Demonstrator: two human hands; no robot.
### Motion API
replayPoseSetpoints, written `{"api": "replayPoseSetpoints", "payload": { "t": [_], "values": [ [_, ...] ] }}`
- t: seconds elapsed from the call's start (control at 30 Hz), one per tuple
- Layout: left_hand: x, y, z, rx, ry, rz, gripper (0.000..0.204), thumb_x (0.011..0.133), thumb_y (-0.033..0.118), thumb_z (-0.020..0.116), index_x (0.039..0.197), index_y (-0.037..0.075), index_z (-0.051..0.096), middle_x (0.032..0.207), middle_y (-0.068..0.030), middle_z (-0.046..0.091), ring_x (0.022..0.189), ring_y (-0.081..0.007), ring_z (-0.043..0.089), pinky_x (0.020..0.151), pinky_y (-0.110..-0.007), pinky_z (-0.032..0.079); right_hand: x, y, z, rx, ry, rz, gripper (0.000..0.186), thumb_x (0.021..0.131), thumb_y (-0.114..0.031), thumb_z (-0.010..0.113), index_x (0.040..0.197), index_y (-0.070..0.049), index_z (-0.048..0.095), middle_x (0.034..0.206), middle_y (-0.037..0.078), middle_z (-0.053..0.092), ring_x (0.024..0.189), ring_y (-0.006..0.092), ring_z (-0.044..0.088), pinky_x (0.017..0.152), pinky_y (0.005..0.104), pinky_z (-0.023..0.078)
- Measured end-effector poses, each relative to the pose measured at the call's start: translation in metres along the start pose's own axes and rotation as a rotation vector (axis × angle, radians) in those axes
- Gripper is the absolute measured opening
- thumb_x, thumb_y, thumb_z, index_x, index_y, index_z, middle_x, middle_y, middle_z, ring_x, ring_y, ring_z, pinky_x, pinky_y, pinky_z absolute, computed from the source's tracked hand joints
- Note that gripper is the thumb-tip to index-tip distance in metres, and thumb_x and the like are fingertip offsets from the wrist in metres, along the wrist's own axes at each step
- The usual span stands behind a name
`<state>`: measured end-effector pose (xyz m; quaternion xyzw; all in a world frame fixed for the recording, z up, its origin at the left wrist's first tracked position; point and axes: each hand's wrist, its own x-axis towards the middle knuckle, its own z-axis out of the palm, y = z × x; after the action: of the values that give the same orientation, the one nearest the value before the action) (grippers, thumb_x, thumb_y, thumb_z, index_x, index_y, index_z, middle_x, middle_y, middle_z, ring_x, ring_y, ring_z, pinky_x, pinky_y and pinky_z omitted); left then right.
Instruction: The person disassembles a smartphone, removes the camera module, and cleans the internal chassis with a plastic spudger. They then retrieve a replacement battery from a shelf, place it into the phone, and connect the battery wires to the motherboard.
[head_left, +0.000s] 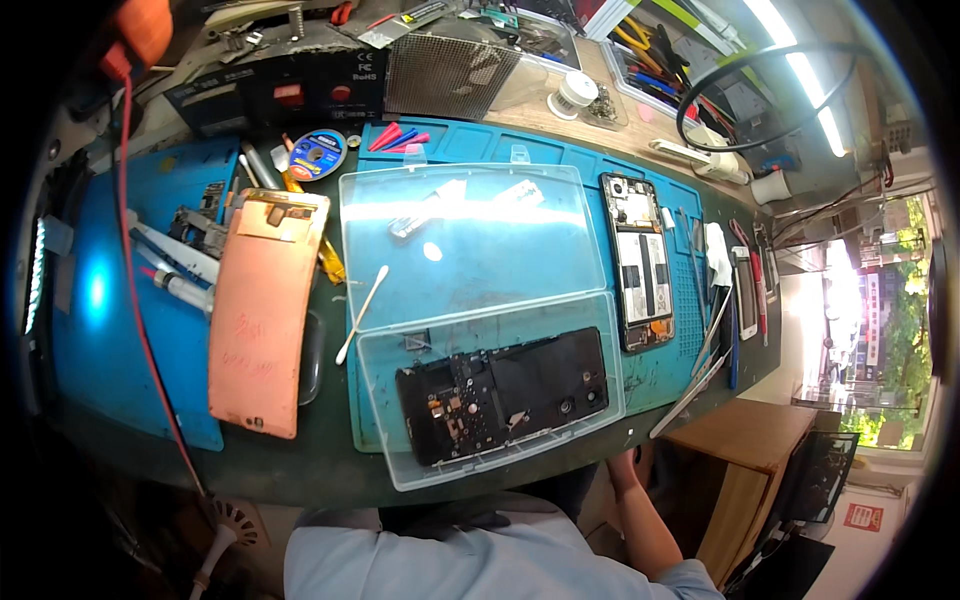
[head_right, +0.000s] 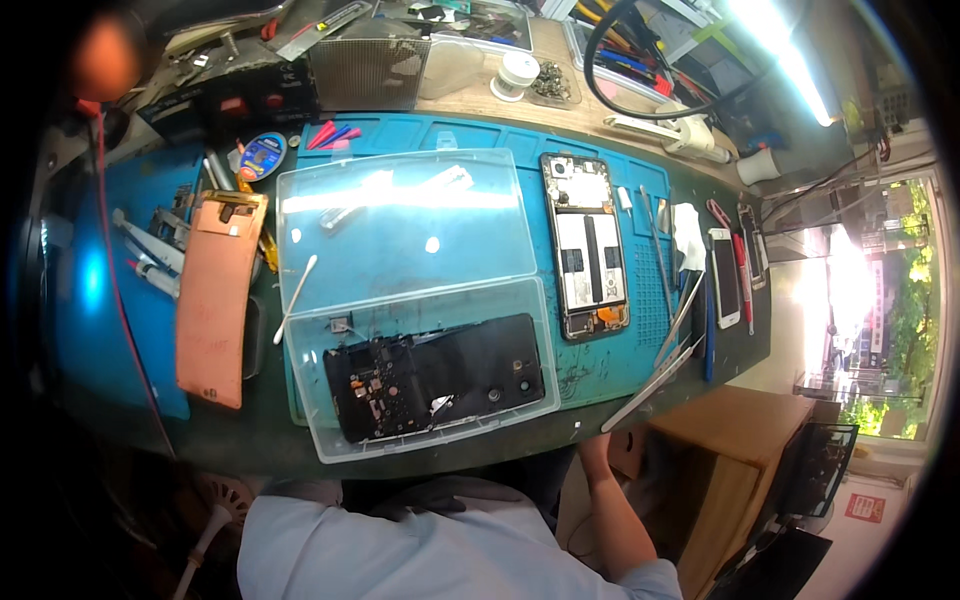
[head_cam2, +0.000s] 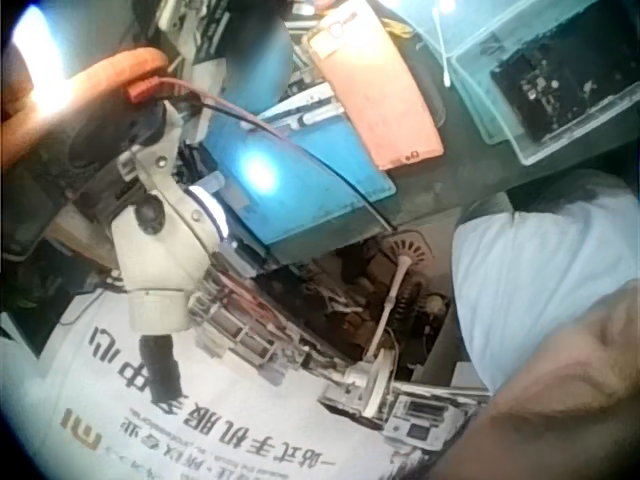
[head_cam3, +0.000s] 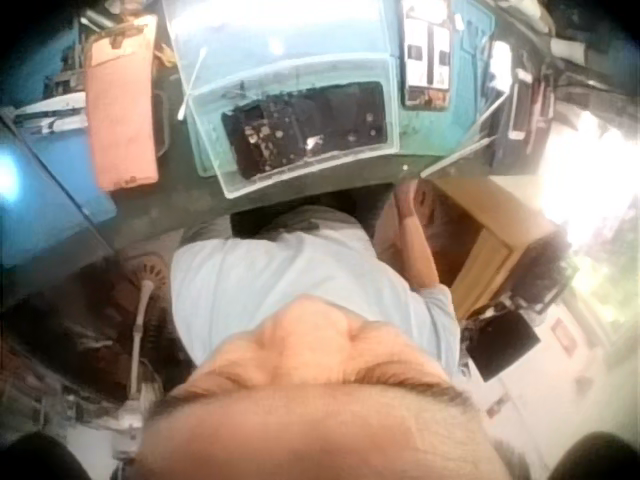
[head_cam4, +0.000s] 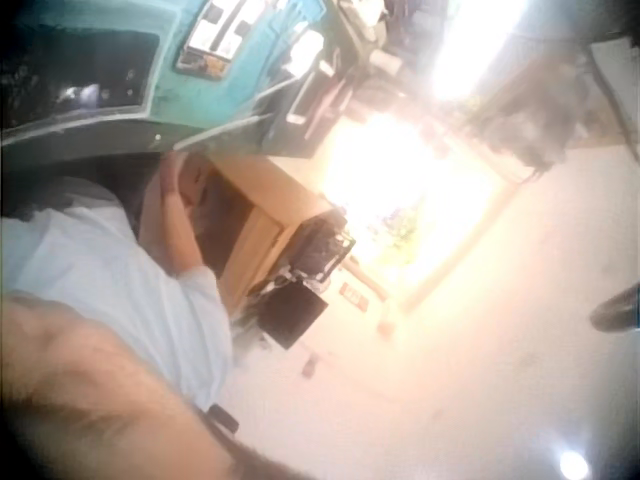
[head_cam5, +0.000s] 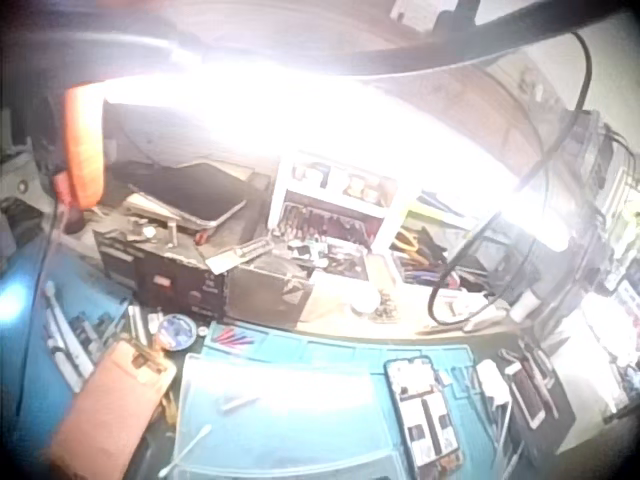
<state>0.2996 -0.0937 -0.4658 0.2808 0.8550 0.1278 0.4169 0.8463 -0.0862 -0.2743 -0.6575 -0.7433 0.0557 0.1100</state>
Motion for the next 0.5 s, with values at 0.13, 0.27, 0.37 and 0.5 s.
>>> {"api": "replayPoseSetpoints", "payload": {
  "t": [0.13,0.27,0.37,0.5],
  "values": [
    [-0.015,-0.006,-0.012,-0.03,0.0,0.077,0.007,0.092,0.005,0.063,0.098,0.002,0.063,0.088,-0.0146,0.065,0.07,-0.0278,0.066,0.061,-0.036,0.053,0.057,-0.134,-0.166,0.448,-0.901,0.152,0.049,0.092,-0.029,0.07,0.131,-0.001,0.06,0.124,0.019,0.065,0.107,0.0292,0.066,0.089,0.0396,0.054],
    [-0.047,0.005,-0.015,-0.097,-0.042,0.277,0.007,0.091,0.005,0.063,0.098,0.002,0.063,0.088,-0.0149,0.065,0.07,-0.0285,0.066,0.061,-0.037,0.053,0.125,-0.189,-0.254,0.959,-0.939,-0.32,0.043,0.086,-0.013,0.077,0.127,-0.004,0.065,0.117,0.013,0.068,0.097,0.0214,0.068,0.079,0.0316,0.056],
    [-0.1,-0.004,-0.036,-0.115,0.068,0.567,0.007,0.091,0.005,0.063,0.097,0.002,0.063,0.089,-0.0151,0.065,0.07,-0.029,0.066,0.061,-0.037,0.053,0.171,-0.24,-0.264,0.801,-0.589,-0.458,0.033,0.084,-0.011,0.077,0.116,-0.004,0.068,0.103,0.008,0.069,0.087,0.0201,0.066,0.075,0.0323,0.055],
    [-0.185,0.036,-0.134,0.024,0.352,1.126,0.007,0.087,0.001,0.064,0.091,0.004,0.06,0.092,-0.0157,0.066,0.074,-0.033,0.067,0.063,-0.039,0.055,0.221,-0.302,-0.23,0.406,-0.176,-0.795,0.045,0.077,-0.016,0.081,0.116,-0.003,0.064,0.108,0.01,0.065,0.095,0.0252,0.062,0.081,0.0356,0.053]
  ]
}}
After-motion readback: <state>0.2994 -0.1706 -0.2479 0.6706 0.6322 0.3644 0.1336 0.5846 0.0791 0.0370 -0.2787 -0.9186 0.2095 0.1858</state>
